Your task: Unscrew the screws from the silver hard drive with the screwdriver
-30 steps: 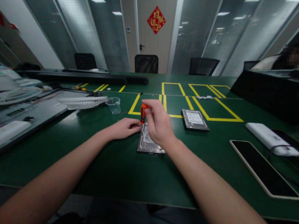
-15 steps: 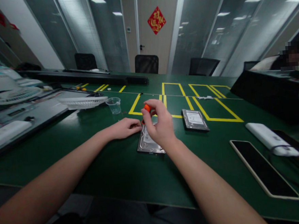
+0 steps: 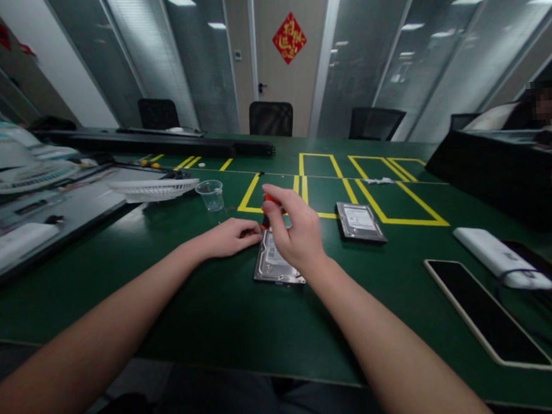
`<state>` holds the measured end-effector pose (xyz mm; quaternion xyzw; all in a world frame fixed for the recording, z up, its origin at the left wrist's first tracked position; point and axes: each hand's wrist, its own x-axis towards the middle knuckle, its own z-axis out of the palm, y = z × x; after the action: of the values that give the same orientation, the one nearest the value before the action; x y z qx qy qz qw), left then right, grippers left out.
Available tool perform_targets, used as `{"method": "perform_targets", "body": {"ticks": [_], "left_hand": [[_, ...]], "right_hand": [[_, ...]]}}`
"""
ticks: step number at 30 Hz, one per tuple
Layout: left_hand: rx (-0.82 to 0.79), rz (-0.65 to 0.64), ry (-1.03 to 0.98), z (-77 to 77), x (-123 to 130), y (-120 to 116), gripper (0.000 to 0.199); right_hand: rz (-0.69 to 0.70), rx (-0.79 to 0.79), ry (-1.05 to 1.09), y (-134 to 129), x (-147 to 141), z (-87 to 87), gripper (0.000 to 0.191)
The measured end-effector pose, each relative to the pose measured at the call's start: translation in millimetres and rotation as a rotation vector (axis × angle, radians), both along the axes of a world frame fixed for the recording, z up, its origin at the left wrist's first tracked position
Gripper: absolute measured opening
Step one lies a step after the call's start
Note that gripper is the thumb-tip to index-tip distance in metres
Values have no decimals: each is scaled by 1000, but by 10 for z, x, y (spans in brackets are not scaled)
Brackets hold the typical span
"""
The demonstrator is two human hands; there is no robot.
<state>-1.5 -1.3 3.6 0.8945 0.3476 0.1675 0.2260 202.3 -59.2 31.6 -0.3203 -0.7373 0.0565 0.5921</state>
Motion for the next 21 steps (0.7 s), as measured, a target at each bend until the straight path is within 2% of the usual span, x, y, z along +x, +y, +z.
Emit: {"method": "perform_targets", "body": {"ticks": [6,13,21], "left_hand": [[2,6,1,-4,3,-1,31],[4,-1,-1,-25,-3,16,30],[2,-1,3,-8,-9,2,31]], "right_hand": [[35,15,-20,10,22,-10,38],[-23,82,-42,4,14,35,31],[-8,3,36,12,-12,-2,22]]}}
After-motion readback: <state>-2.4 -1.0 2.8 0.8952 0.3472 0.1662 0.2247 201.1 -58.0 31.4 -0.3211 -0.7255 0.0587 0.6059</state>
